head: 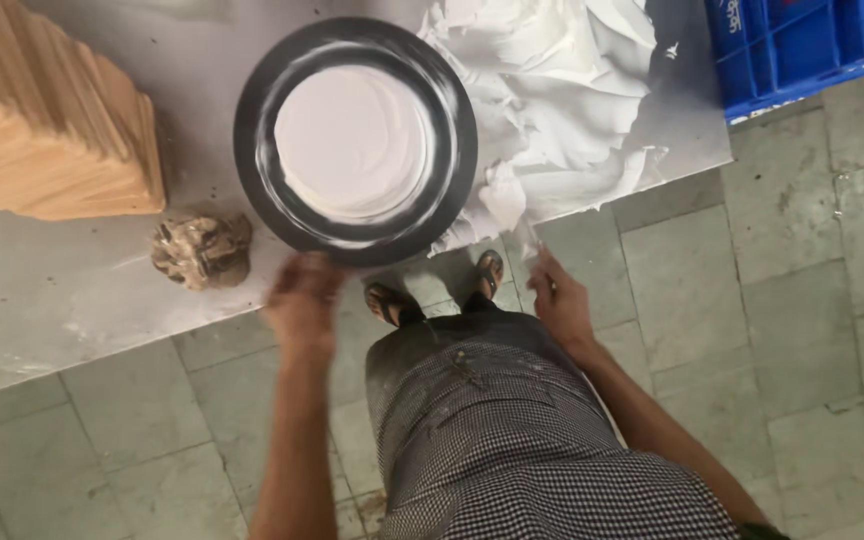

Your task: The person spreads white cream onto round dark cake bases using a spatula, places white paper circles on top, and stacks them. The person places a finished item into a blue crate and continues spreading cream on additional bases throughout the clip.

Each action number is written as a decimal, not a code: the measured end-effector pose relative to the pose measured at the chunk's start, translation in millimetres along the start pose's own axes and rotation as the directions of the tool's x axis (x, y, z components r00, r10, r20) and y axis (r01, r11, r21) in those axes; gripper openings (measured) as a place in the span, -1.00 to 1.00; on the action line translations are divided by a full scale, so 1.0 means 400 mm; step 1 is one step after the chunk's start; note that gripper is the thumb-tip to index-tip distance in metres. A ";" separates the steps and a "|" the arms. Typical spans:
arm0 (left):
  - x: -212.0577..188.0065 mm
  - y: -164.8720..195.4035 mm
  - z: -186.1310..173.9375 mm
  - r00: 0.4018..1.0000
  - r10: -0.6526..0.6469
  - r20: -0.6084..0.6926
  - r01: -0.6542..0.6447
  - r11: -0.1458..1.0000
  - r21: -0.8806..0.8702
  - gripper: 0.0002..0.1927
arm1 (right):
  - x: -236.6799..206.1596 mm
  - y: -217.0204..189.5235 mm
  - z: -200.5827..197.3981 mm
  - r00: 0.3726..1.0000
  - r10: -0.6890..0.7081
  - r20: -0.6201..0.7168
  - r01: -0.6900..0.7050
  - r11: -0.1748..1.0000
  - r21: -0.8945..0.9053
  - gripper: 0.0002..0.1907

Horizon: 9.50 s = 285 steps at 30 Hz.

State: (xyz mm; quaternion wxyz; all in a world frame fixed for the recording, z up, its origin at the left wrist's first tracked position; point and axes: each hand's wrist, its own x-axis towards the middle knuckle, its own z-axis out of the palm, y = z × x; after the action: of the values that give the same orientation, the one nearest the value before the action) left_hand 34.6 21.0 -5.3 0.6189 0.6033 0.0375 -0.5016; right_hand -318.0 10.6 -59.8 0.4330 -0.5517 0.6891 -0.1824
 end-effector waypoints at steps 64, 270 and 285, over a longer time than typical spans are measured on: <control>-0.258 -0.082 0.295 0.562 -0.005 0.827 -0.642 0.628 0.440 -0.02 | 0.057 -0.398 -0.121 0.931 -0.295 0.216 0.207 0.912 0.354 -0.57; 0.098 -0.106 0.001 0.890 -0.205 0.408 0.408 0.756 -0.512 0.02 | -0.017 -0.689 -0.153 0.421 -0.738 0.527 0.773 -0.012 -0.634 -0.63; 0.025 -0.141 0.011 0.895 -0.314 0.316 0.435 0.767 -0.472 -0.14 | 0.005 -0.695 -0.115 0.435 -0.718 0.543 0.750 -0.044 -0.660 -0.65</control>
State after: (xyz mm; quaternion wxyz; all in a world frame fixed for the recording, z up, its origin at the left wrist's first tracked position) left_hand -0.5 24.9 -50.8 0.6479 0.3296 0.2265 -0.6483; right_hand -187.4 -91.9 167.7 -0.0568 -0.9624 0.2654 -0.0097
